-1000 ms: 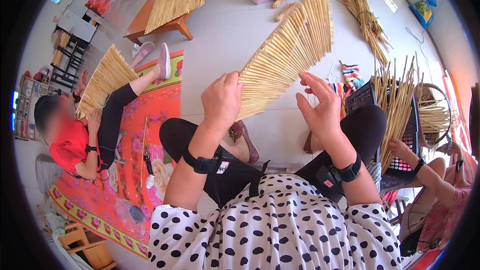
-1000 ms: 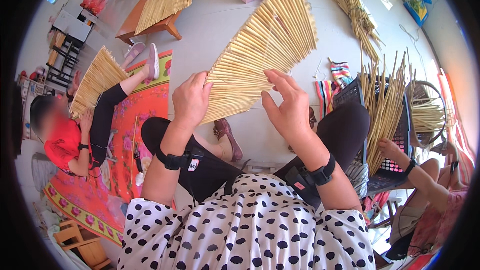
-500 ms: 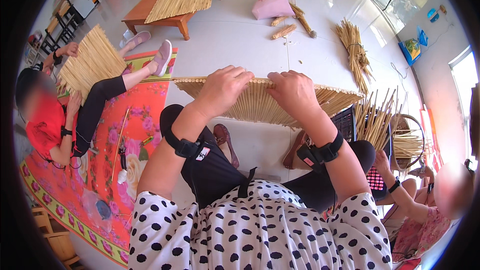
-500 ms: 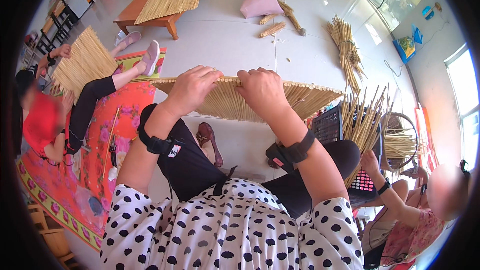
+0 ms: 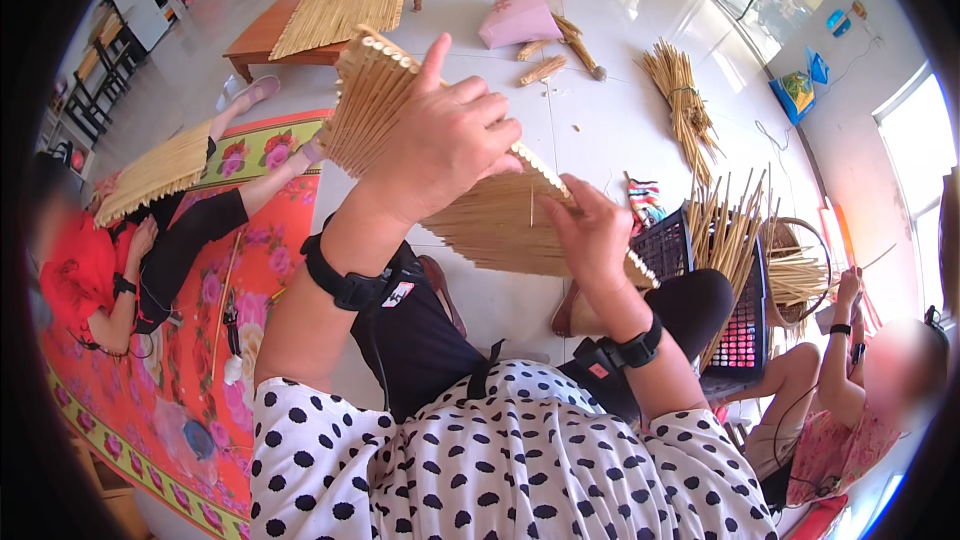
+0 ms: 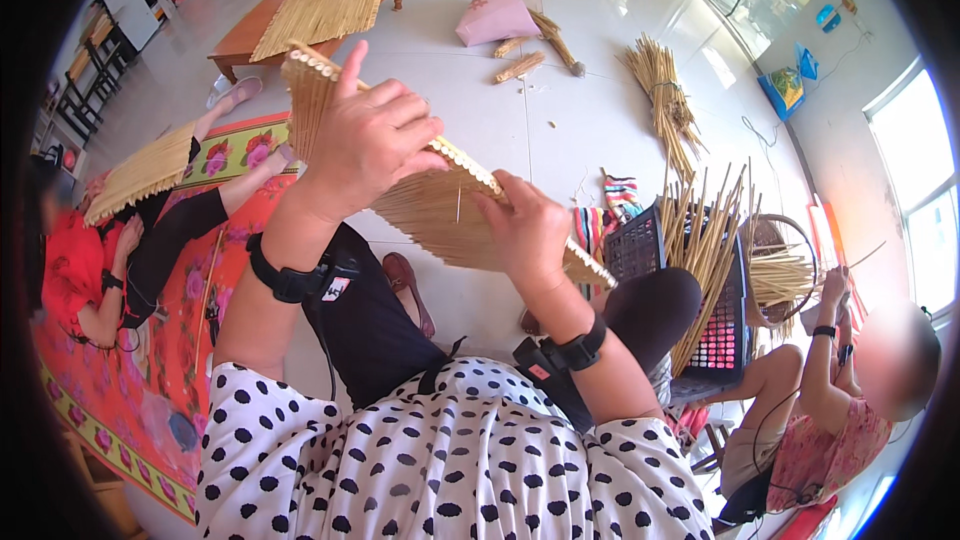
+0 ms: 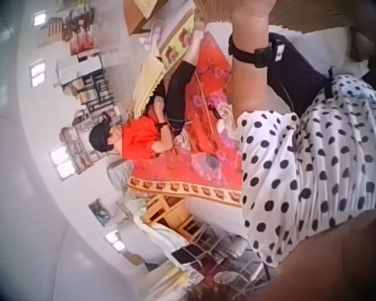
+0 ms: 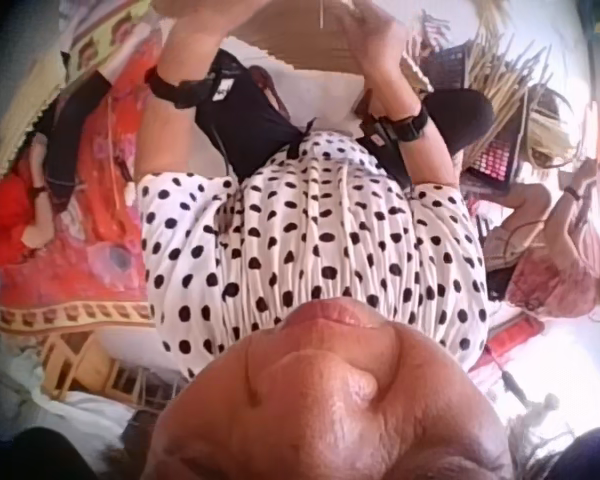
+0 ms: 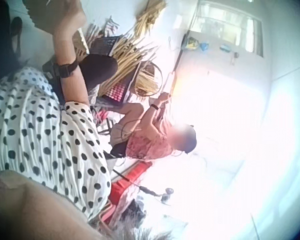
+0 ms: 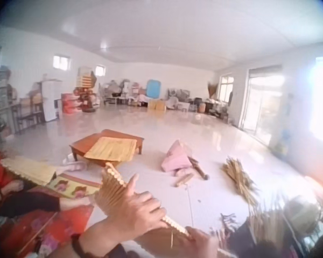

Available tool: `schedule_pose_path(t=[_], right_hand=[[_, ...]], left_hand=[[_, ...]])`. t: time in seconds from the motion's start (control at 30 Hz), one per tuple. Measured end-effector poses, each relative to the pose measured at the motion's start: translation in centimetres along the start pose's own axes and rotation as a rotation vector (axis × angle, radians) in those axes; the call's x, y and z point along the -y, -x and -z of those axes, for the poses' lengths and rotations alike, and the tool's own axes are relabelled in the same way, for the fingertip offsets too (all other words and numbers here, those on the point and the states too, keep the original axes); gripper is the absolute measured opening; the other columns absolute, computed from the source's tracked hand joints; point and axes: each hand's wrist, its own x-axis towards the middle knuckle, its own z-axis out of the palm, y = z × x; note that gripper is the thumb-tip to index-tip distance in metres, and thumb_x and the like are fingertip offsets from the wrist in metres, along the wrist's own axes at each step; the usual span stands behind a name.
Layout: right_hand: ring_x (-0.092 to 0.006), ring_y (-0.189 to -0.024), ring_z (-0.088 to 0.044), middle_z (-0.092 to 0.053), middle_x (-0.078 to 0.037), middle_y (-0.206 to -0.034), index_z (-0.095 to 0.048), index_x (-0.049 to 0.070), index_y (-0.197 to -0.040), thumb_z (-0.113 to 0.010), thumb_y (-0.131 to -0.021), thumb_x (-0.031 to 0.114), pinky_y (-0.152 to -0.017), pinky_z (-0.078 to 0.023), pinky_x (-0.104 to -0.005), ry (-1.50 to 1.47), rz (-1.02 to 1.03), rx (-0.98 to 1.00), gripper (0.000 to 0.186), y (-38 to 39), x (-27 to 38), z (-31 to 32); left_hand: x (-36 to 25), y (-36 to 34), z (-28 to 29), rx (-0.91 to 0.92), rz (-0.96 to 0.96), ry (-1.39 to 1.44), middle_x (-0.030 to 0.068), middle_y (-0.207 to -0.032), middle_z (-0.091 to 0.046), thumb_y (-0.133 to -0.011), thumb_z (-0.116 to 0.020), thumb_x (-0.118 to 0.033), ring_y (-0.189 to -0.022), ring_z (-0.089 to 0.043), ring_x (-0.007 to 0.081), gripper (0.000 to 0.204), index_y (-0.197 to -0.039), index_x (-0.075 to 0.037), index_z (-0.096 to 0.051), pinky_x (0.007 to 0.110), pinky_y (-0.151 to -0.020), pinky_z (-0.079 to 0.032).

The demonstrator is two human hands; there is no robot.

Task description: The person sits on the floor and weaves a bamboo mat by threading a white string through the edges of bamboo strips. They repeatedly pull the string through the mat and adjust the alignment of the strips.

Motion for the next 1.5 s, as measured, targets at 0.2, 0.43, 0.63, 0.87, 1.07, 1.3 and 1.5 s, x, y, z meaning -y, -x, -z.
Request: schedule_pose_path(t=[0.2,0.43,0.63,0.87,1.07,1.3,1.5], right_hand=[[-0.0340,-0.069,-0.069,-0.070,-0.020,-0.078,-0.073,0.004,-0.104,-0.079,-0.081,0.026,-0.064,-0.054,-0.0383,0.009,-0.275,-0.048,0.032,4.9,-0.8,-1.3],[-0.0372,-0.063,-0.067,-0.066,-0.020,-0.068,-0.069,0.000,-0.103,-0.071,-0.089,0.024,-0.060,-0.052,-0.0416,0.086,-0.245,0.154,0.028,4.2,0.7,1.9],[-0.0387,-0.055,-0.063,-0.060,-0.020,-0.058,-0.065,-0.002,-0.101,-0.066,-0.092,0.022,-0.051,-0.048,-0.0454,0.199,-0.041,0.133,0.025,4.2,-1.4,2.5],[-0.0397,-0.053,-0.061,-0.056,-0.019,-0.055,-0.064,-0.001,-0.094,-0.065,-0.093,0.023,-0.051,-0.047,-0.0460,0.175,-0.030,0.107,0.023,5.0,-1.7,3.2],[-0.0402,-0.053,-0.059,-0.054,-0.019,-0.054,-0.062,0.000,-0.088,-0.064,-0.094,0.023,-0.050,-0.047,-0.0456,0.137,-0.066,0.158,0.023,4.7,-1.2,3.1],[-0.0382,-0.057,-0.061,-0.059,-0.019,-0.061,-0.064,0.001,-0.089,-0.062,-0.091,0.018,-0.051,-0.048,-0.0442,0.072,0.047,0.184,0.017,4.6,0.7,2.9],[-0.0353,-0.053,-0.060,-0.058,-0.015,-0.058,-0.056,0.005,-0.079,-0.061,-0.093,0.018,-0.048,-0.048,-0.0434,0.246,0.080,0.221,0.020,4.1,1.8,2.5]], left_hand=[[-0.7,-0.2,-3.6,0.098,-0.133,0.139,-0.0055,-0.085,-0.062,-0.067,-0.080,-0.037,-0.093,-0.061,0.0140,0.031,-0.088,-0.016,-0.071,0.063,-0.117,-0.023],[-1.0,-2.5,-5.2,0.156,-0.213,0.287,-0.0049,-0.088,-0.063,-0.068,-0.079,-0.037,-0.099,-0.062,0.0152,0.033,-0.091,-0.016,-0.069,0.060,-0.120,-0.019],[-2.8,-3.4,-6.4,0.158,-0.269,0.343,-0.0022,-0.100,-0.068,-0.067,-0.081,-0.034,-0.110,-0.062,0.0180,0.039,-0.098,-0.013,-0.069,0.058,-0.120,-0.020],[-4.2,0.8,-6.5,-0.415,0.292,0.649,0.0046,-0.094,-0.066,-0.084,-0.077,-0.018,-0.089,-0.066,0.0219,0.019,-0.096,-0.008,-0.066,0.037,-0.083,-0.055],[-5.3,4.8,-6.8,0.477,0.721,1.500,0.0003,-0.069,-0.058,-0.104,-0.055,-0.028,-0.059,-0.054,0.0072,0.036,-0.082,0.000,-0.062,0.023,-0.057,-0.047],[-5.2,4.3,-6.4,0.735,0.559,1.597,-0.0007,-0.063,-0.057,-0.097,-0.059,-0.020,-0.056,-0.051,0.0081,0.032,-0.071,-0.001,-0.061,0.027,-0.054,-0.043],[-5.9,4.3,-5.5,0.525,0.409,1.212,0.0181,-0.067,-0.059,-0.085,-0.062,-0.022,-0.059,-0.057,0.0346,0.024,-0.074,0.000,-0.063,0.041,-0.058,-0.047]])
